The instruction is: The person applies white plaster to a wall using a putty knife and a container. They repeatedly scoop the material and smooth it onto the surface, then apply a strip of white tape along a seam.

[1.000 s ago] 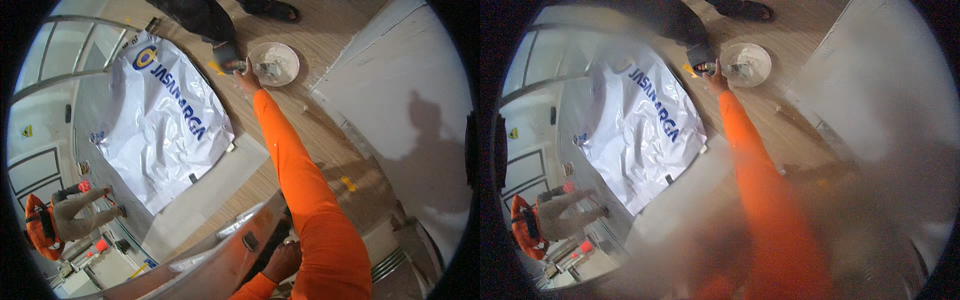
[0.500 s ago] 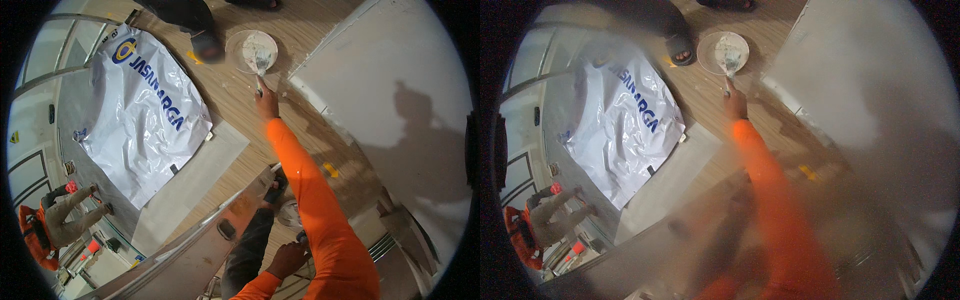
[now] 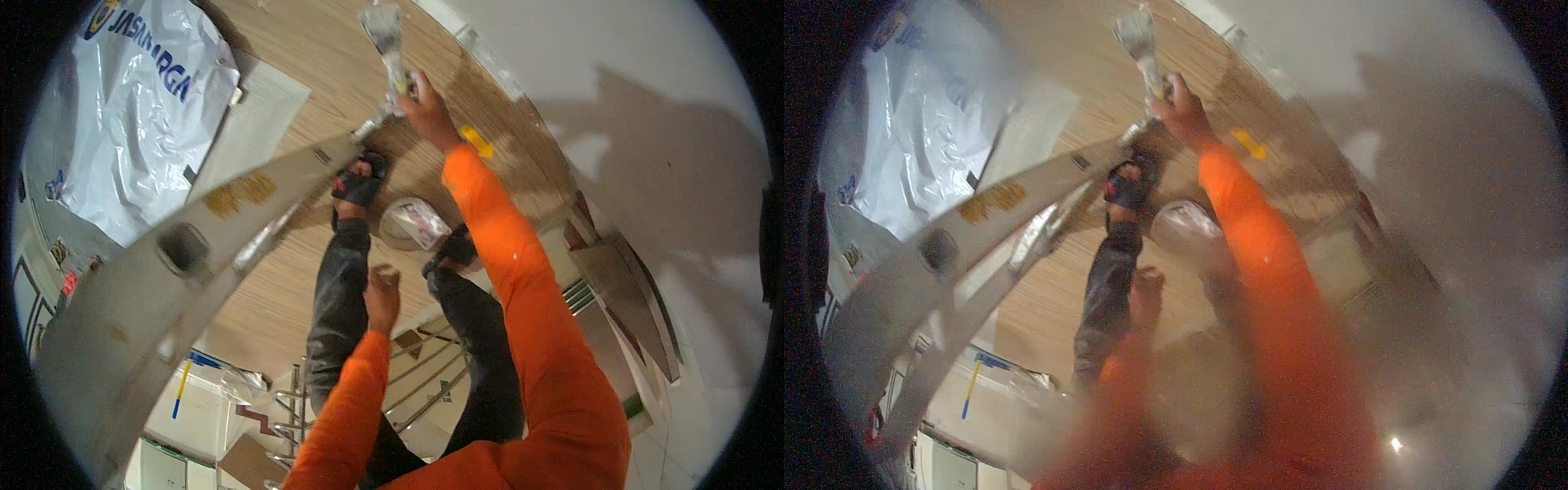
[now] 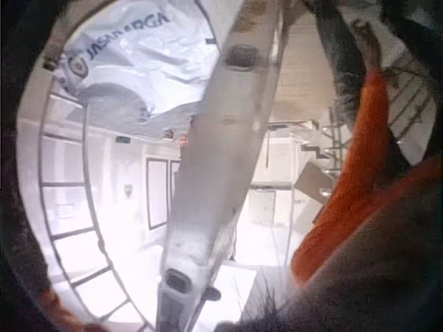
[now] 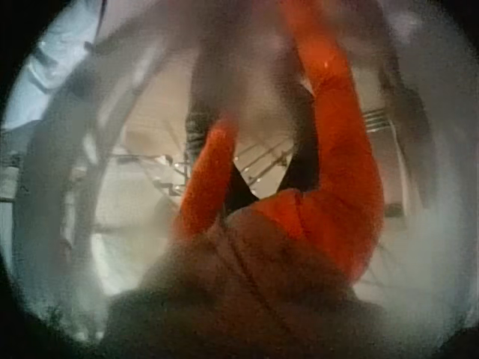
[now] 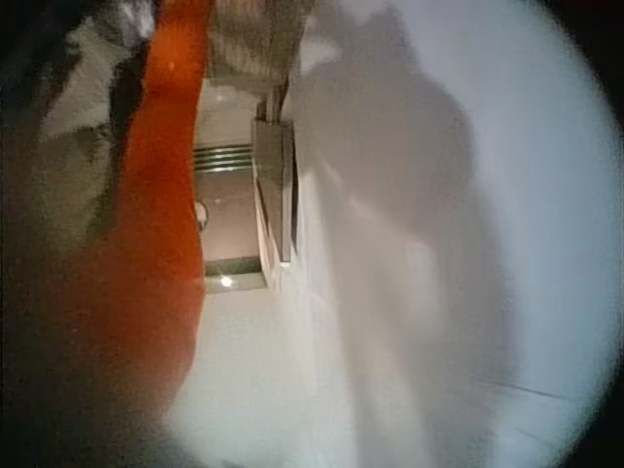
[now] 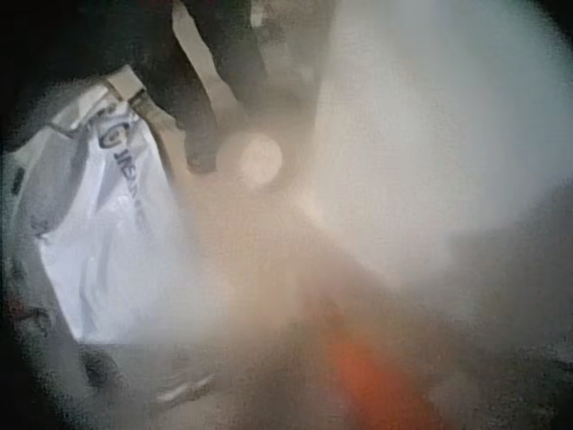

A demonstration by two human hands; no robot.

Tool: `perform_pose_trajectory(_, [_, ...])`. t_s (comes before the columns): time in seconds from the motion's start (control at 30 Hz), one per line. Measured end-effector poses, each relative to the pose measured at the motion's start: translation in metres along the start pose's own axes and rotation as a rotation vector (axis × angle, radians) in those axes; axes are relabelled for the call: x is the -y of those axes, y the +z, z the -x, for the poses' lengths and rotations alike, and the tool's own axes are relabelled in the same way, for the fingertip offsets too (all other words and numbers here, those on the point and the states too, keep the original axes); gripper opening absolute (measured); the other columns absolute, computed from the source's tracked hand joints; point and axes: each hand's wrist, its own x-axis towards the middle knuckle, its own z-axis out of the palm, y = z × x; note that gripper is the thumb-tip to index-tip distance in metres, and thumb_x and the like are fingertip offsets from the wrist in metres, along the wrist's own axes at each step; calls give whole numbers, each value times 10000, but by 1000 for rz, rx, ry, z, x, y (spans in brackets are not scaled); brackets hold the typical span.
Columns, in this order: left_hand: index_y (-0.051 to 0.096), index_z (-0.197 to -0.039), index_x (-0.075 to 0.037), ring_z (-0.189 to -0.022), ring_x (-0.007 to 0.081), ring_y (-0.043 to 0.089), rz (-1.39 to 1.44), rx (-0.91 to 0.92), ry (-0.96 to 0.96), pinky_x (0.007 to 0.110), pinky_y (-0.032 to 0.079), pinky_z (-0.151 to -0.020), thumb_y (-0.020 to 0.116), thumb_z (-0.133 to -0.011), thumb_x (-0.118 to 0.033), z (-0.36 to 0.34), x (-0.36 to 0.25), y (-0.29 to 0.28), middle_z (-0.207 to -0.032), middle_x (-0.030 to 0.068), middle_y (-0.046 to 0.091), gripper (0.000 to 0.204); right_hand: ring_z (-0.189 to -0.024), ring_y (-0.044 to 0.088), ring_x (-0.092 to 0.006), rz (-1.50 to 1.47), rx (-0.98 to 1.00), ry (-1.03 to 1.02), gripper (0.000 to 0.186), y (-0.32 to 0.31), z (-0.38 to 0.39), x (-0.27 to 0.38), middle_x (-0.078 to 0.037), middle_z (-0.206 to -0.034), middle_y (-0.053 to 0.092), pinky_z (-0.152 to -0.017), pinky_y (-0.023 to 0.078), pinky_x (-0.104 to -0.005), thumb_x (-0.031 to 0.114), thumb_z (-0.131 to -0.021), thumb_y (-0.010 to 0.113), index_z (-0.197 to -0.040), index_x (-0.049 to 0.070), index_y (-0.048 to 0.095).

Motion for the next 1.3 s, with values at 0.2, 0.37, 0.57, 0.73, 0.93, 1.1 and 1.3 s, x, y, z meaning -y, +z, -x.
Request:
perform_pose_trajectory(0.2, [370, -1467, -38, -1249, 433, 490, -457, -15, 304, 477, 426, -1057, 612, -863, -106, -95, 21, 51, -1399, 277, 471, 654, -954, 623, -340, 100, -33, 401, 545, -69, 233, -138, -213, -1045, 627, -837, 501, -418, 259, -913, 532, -1368, 13, 361])
perform_pose_trajectory(0.37, [443, -1456, -119, -1266, 438, 484, -915, -23, 577, 507, 455, -1025, 573, -860, -142, -178, 37, 62, -1422, 259, 452, 610, -874, 629, -248, 315, -10, 501, 416, -102, 332, -148, -155, -975, 636, -798, 505, -385, 185, -884, 558, -1251, 17, 458])
perform_pose_trajectory(0.57, [681, -1185, -145, -1070, 386, 647, -954, 316, 903, 477, 542, -902, 550, -885, -148, -214, -15, 81, -1180, 257, 631, 328, -932, 643, -306, 102, -57, 473, 378, -116, 356, -145, -171, -1009, 648, -850, 494, -420, 134, -856, 589, -1202, 2, 516])
perform_pose_trajectory(0.73, [621, -1208, -21, -1107, 389, 632, -1067, 507, 806, 460, 518, -955, 476, -953, -136, -247, 1, 85, -1193, 235, 641, 315, -1090, 627, -336, 243, -80, 360, 397, -97, 359, -183, -169, -1129, 659, -974, 460, -424, 143, -841, 634, -1209, 19, 552])
perform_pose_trajectory(0.93, [598, -1251, -31, -1111, 396, 619, -928, 461, 1048, 477, 500, -979, 545, -870, -109, -242, 2, 70, -1198, 251, 628, 393, -1138, 588, -422, 381, -65, 360, 444, -88, 348, -166, -243, -1184, 631, -994, 445, -459, 218, -876, 650, -1223, -30, 528])
perform_pose_trajectory(1.1, [486, -1382, -64, -1261, 419, 477, -903, 550, 856, 456, 380, -1104, 641, -830, -124, -215, -38, 48, -1286, 228, 519, 577, -1062, 582, -466, 442, -104, 291, 467, -96, 350, -149, -283, -1123, 609, -927, 454, -489, 307, -913, 668, -1185, -42, 518])
perform_pose_trajectory(1.3, [407, -1456, -109, -1277, 364, 507, -649, 599, 392, 428, 373, -1105, 660, -810, -42, -187, -67, 36, -1383, 209, 510, 697, -974, 580, -456, 464, -151, 183, 439, -98, 346, -138, -260, -1022, 584, -844, 454, -505, 333, -929, 667, -1103, -34, 501])
